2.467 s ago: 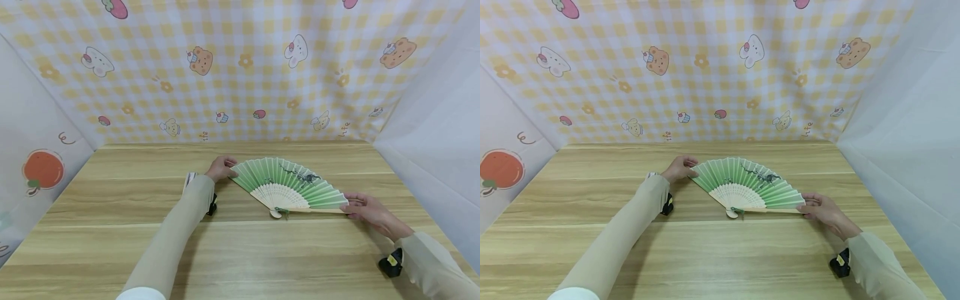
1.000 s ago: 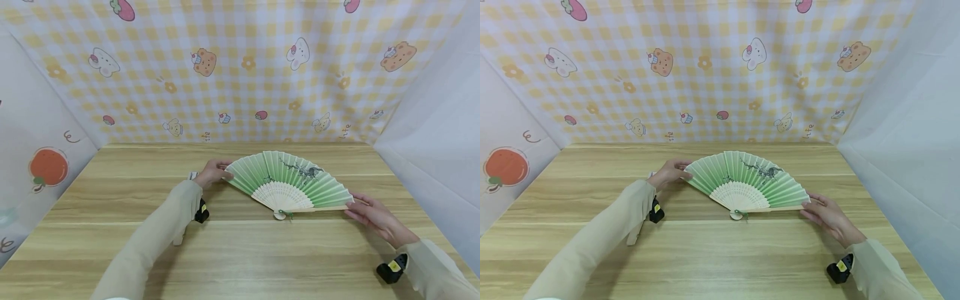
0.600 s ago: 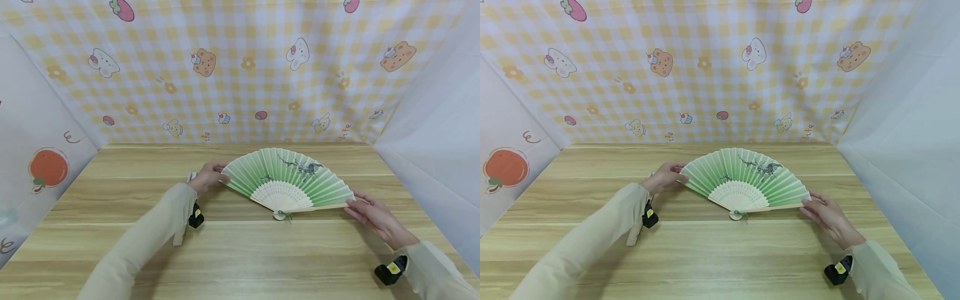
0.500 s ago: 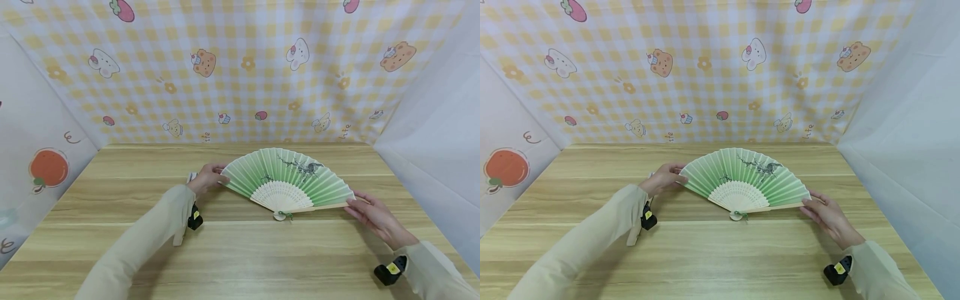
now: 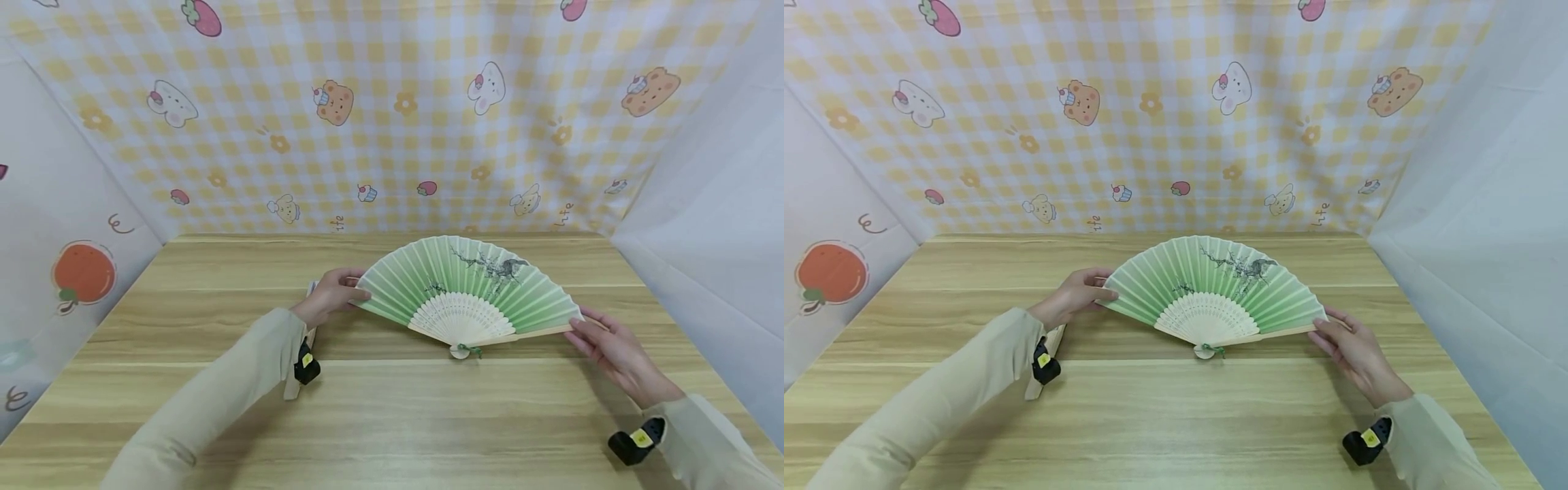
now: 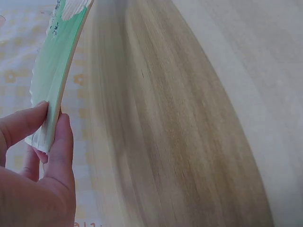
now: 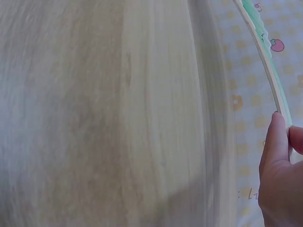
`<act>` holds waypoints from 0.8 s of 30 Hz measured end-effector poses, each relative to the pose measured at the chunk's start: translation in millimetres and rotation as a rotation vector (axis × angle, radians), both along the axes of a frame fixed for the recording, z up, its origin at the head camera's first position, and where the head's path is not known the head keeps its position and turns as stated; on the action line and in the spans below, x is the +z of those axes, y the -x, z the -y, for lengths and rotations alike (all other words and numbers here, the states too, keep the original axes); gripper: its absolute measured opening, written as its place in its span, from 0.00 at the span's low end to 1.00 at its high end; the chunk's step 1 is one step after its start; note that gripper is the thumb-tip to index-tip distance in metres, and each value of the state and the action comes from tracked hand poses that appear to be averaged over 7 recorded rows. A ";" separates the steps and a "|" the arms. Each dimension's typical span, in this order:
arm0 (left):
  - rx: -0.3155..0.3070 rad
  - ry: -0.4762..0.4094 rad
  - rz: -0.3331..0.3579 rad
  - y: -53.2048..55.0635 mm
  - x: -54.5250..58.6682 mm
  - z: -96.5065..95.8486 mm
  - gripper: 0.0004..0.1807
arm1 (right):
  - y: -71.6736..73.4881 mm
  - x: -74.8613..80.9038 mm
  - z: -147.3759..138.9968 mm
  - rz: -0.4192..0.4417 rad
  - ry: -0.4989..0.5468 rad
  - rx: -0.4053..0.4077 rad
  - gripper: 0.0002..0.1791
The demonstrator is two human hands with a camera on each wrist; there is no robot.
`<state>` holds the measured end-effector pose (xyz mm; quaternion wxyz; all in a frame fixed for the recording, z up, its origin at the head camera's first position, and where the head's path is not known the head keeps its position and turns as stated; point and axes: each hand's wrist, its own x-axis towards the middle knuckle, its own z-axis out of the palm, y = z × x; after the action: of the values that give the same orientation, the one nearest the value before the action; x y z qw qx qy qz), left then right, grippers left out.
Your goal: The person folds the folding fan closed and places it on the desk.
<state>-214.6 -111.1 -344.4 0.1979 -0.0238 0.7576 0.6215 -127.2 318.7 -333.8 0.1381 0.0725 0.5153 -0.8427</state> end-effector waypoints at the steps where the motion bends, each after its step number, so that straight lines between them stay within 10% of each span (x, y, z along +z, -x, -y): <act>1: 0.000 -0.002 -0.005 -1.5 0.3 1.1 0.24 | 0.0 0.4 0.4 0.001 -0.013 -0.001 0.10; 24: 0.117 -0.097 -0.074 -34.8 -0.2 21.1 0.20 | 5.6 11.1 18.7 -0.044 0.100 -0.079 0.10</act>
<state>-179.9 -132.3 -344.6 0.1339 -0.0353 0.7308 0.6684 -132.8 300.0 -322.7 0.0967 0.0671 0.4724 -0.8735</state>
